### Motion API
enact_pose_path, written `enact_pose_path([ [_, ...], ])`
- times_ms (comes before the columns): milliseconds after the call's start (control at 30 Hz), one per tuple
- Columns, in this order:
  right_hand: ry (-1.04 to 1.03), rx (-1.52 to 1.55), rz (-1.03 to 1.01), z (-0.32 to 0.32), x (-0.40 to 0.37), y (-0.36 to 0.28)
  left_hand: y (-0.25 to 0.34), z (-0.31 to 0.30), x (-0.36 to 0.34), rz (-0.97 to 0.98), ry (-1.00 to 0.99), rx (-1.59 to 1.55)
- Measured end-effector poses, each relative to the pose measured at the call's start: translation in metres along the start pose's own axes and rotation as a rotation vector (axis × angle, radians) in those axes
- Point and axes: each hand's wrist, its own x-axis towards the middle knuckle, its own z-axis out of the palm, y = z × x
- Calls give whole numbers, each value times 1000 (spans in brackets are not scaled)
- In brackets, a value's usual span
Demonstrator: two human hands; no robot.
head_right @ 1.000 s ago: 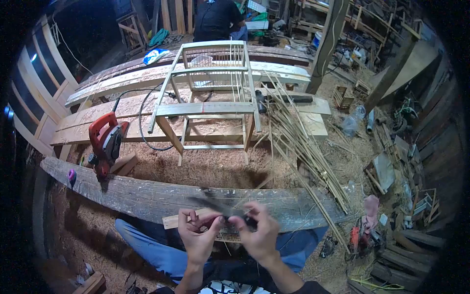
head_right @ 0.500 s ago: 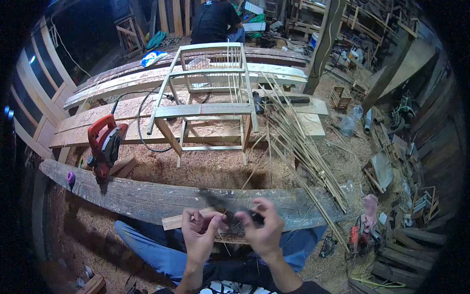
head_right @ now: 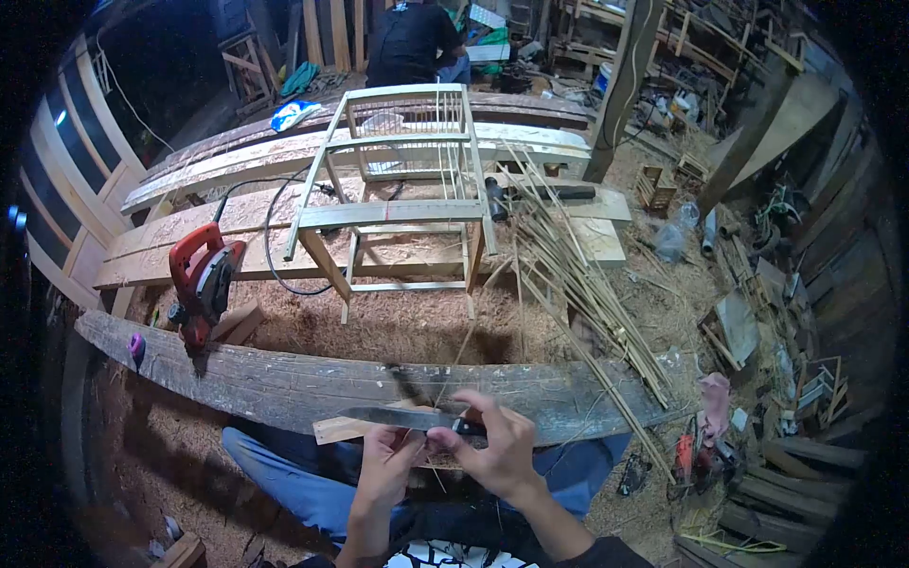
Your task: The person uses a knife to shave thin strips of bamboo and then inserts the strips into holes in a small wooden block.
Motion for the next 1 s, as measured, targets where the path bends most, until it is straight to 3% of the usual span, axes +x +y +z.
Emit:
enact_pose_path([
  [67, 54, 72, 7, -1, 5, 5, 0, -2, 0, 52, 27, 14],
  [133, 279, 259, 233, -5, 13, 5, 9, -6, 0, 58, -36, 27],
  [200, 275, 148, 138, -2, 8, 6, 8, -2, -3, 54, -21, 20],
  [267, -51, 49, -8, -1, -1, -1, 7, 6, -7, 129, 77, 90],
  [333, -8, 36, -56, -2, 4, 1, 8, 5, -7, 171, 67, 171],
  [400, 241, 201, 117, 0, 10, 8, 17, 7, -5, 142, 65, 288],
  [433, 251, 30, 102, -4, 9, 16, 13, 5, -4, 213, 59, 319],
  [533, 113, 75, 85, -7, 0, 7, 10, 4, -4, 265, 53, 369],
  [567, 66, 41, -35, -6, 1, 2, 5, 1, -4, 266, 48, 370],
  [633, 73, 41, 4, -8, 1, 11, 2, -1, -4, 362, 97, 501],
  [667, 72, 45, 41, -8, 1, 14, 1, -2, -4, 360, 99, 501],
  [700, 224, 99, 101, -6, 10, 9, 11, 5, -4, 338, 101, 466],
  [833, 182, 26, 90, -9, 5, 14, 17, 8, -5, 268, 86, 442],
  [867, 93, -24, -46, -6, -1, 14, 10, 5, -5, 272, 84, 444],
  [933, 80, -51, -126, -7, 2, 12, 4, 2, -2, 328, 71, 460],
  [967, 80, -52, -126, -8, 7, 15, 1, 1, -1, 195, -6, 229],
  [1000, 223, 4, -38, -9, 15, 19, 6, 3, -2, 196, -3, 227],
])
